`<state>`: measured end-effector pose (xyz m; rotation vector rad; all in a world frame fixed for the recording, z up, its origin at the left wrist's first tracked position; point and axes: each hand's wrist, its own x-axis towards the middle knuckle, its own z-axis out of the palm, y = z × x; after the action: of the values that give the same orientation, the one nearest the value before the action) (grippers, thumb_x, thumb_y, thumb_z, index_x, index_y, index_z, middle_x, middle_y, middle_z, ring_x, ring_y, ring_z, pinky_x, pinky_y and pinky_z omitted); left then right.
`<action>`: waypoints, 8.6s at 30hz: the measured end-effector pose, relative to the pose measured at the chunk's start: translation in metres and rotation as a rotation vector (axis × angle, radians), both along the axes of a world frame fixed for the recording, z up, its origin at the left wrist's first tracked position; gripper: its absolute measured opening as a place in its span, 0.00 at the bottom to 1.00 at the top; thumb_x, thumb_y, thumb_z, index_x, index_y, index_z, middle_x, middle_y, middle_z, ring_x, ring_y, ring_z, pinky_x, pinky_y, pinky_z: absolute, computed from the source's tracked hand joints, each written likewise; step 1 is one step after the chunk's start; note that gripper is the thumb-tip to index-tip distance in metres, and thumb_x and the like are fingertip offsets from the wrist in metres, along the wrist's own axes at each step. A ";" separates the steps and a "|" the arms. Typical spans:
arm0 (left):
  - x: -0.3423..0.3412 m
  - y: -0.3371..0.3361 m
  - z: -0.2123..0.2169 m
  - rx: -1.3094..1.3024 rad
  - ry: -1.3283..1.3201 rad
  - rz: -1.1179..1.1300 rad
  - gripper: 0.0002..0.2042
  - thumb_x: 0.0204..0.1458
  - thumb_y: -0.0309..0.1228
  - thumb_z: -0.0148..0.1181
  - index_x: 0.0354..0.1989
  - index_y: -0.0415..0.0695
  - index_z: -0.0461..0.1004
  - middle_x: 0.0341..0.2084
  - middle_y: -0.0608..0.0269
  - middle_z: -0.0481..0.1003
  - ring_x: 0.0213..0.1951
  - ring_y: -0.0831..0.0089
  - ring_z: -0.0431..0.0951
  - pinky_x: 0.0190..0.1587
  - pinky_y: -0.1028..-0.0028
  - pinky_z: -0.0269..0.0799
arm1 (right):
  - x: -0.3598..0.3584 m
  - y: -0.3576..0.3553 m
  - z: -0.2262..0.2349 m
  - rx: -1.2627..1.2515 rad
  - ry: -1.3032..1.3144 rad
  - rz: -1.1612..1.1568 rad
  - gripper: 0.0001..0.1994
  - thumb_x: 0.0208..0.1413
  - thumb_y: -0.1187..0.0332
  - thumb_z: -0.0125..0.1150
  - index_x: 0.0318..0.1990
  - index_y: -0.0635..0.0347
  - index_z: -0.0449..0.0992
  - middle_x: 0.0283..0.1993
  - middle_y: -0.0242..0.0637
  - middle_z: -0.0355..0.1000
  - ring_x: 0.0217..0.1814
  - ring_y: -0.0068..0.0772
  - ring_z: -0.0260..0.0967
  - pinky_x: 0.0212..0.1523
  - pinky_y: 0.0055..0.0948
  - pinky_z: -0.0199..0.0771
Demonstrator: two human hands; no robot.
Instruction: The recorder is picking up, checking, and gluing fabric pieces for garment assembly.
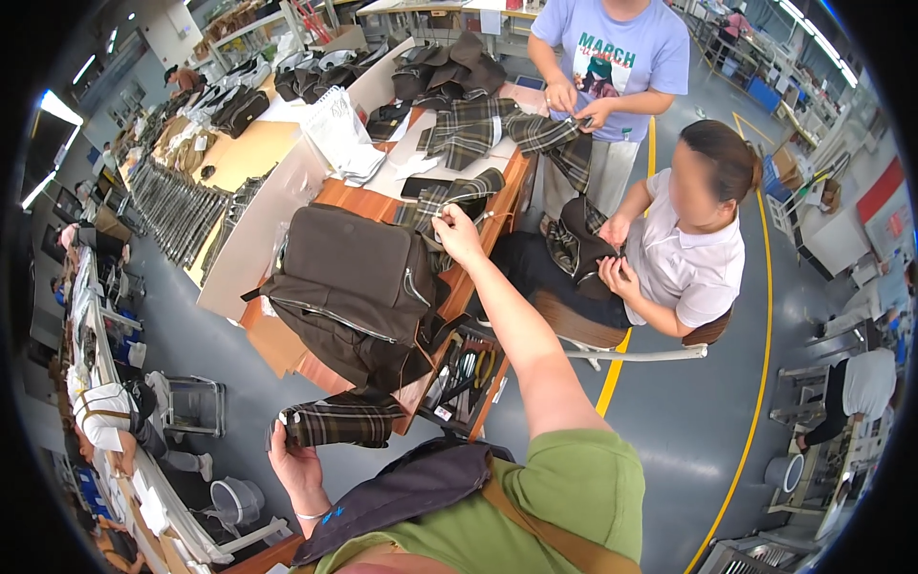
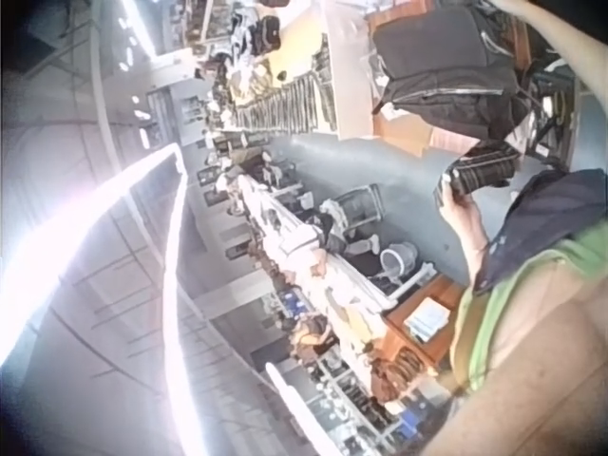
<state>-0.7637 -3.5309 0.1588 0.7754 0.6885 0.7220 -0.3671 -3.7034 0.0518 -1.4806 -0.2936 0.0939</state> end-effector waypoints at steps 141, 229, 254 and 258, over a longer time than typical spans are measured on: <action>-0.315 0.220 -0.069 -0.130 -0.225 0.176 0.09 0.52 0.32 0.52 0.36 0.40 0.71 0.33 0.64 0.73 0.35 0.75 0.73 0.37 0.76 0.71 | -0.521 0.171 0.067 -0.212 0.258 0.642 0.28 0.47 0.75 0.57 0.55 0.64 0.50 0.30 0.30 0.66 0.31 0.18 0.63 0.33 0.18 0.64; -0.133 0.612 -0.149 -0.109 0.267 -0.148 0.09 0.50 0.25 0.52 0.39 0.40 0.63 0.31 0.62 0.70 0.33 0.73 0.72 0.33 0.73 0.70 | -0.500 0.584 -0.005 0.247 0.551 -0.045 0.29 0.49 0.81 0.52 0.58 0.58 0.47 0.36 0.34 0.67 0.36 0.20 0.64 0.35 0.20 0.64; -0.123 0.608 -0.136 0.000 0.381 -0.190 0.06 0.48 0.28 0.53 0.33 0.44 0.64 0.26 0.67 0.69 0.24 0.80 0.69 0.16 0.84 0.61 | -0.490 0.538 -0.003 0.136 0.610 -0.068 0.26 0.49 0.79 0.52 0.56 0.59 0.52 0.35 0.33 0.67 0.36 0.20 0.63 0.38 0.20 0.62; -0.116 0.604 -0.148 -0.028 0.292 -0.196 0.06 0.49 0.25 0.51 0.35 0.41 0.64 0.30 0.64 0.69 0.31 0.76 0.71 0.31 0.78 0.68 | -0.494 0.541 -0.004 0.185 0.644 -0.046 0.26 0.49 0.80 0.51 0.56 0.59 0.52 0.35 0.33 0.68 0.37 0.20 0.63 0.37 0.20 0.62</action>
<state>-0.8801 -2.9269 0.0111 0.9189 0.8699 0.4235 -0.8607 -3.1626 0.0478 -1.2002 0.2482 0.4816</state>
